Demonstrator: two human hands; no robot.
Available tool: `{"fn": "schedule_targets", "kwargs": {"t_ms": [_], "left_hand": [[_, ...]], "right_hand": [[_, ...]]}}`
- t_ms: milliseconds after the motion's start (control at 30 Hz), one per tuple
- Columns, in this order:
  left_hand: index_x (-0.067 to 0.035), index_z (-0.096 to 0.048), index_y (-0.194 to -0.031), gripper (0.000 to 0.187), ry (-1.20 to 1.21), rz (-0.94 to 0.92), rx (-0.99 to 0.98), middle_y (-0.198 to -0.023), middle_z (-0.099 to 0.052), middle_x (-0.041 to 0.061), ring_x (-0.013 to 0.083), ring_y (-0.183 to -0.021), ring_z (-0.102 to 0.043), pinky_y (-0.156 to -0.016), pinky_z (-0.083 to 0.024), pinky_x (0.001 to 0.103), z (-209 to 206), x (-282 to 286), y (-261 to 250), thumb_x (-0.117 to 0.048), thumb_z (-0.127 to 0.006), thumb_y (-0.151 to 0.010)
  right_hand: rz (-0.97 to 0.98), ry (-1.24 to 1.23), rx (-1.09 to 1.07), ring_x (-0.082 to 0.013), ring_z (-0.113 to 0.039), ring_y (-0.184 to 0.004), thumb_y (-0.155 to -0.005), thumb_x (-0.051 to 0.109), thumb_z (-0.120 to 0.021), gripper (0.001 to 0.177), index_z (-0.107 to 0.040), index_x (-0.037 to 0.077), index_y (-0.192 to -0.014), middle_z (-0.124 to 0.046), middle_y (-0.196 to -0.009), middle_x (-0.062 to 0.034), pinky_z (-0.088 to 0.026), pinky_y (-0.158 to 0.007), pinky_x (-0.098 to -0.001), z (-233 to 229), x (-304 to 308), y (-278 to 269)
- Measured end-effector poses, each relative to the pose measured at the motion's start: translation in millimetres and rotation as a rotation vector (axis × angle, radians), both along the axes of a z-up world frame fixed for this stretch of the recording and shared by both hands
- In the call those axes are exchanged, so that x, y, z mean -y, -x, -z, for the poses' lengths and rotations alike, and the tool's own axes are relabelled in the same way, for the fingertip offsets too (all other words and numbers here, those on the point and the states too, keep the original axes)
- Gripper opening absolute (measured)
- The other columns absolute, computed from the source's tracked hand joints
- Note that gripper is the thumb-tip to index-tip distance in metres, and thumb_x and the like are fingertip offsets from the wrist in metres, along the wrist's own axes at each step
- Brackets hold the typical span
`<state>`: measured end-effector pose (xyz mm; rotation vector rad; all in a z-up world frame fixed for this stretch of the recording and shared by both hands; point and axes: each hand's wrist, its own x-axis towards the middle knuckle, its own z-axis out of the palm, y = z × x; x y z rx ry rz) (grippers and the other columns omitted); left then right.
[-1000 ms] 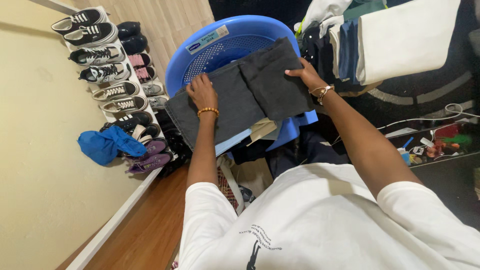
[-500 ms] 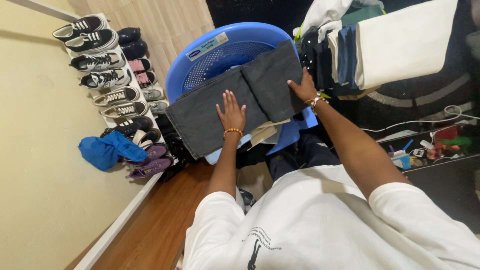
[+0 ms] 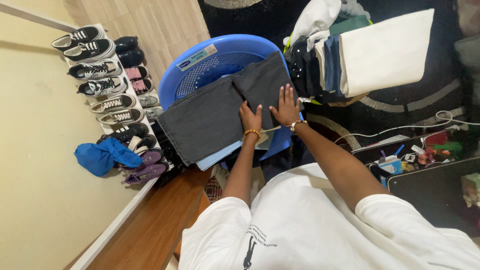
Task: The person folds pairs of jeans by hand and places them onto a wooden shelf.
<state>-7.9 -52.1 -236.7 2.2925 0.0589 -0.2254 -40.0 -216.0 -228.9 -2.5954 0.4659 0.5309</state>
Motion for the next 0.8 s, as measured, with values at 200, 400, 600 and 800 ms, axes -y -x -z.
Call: {"fn": "schedule_targets", "kwargs": {"t_ms": [200,400,600,800], "left_hand": [[0.006,-0.039,-0.143,0.088,0.266,-0.283,-0.361,-0.131,-0.061,0.03,0.0414,-0.118,-0.062,-0.102,-0.048,0.043,8,14,6,-0.037,-0.084,-0.08],[0.007,-0.056,-0.133,0.07,0.607,-0.363,-0.234,-0.126,-0.07,0.022,0.0314,-0.11,-0.069,-0.099,-0.053,0.037,2,37,9,-0.024,-0.088,-0.079],[0.005,-0.068,-0.121,0.047,0.795,-0.398,-0.181,-0.115,-0.075,0.014,0.0252,-0.102,-0.07,-0.093,-0.054,0.035,-9,71,13,-0.015,-0.08,-0.08],[0.0,-0.072,-0.106,0.036,0.372,-0.356,-0.273,-0.097,-0.077,0.02,0.0331,-0.091,-0.075,-0.079,-0.055,0.042,-44,102,9,-0.032,-0.069,-0.089]], "right_hand": [[-0.079,-0.091,-0.121,-0.0367,0.005,-0.158,-0.089,0.065,-0.059,0.11,0.001,0.01,-0.164,0.012,-0.171,-0.0186,-0.014,-0.118,-0.0683,-5,14,-10],[-0.056,-0.336,-0.251,-0.0396,0.003,-0.159,-0.087,0.076,-0.048,0.11,-0.003,0.011,-0.164,0.008,-0.171,-0.0217,-0.015,-0.12,-0.0647,-8,33,-21],[0.037,-0.629,-0.242,-0.0449,0.001,-0.156,-0.089,0.079,-0.045,0.118,-0.004,-0.005,-0.161,0.002,-0.166,-0.0346,-0.009,-0.125,-0.0488,-19,48,-35],[0.033,-0.81,-0.203,-0.0411,-0.004,-0.159,-0.088,0.078,-0.054,0.123,-0.004,-0.01,-0.158,-0.006,-0.164,-0.0382,-0.008,-0.127,-0.0421,-61,61,-47]]}}
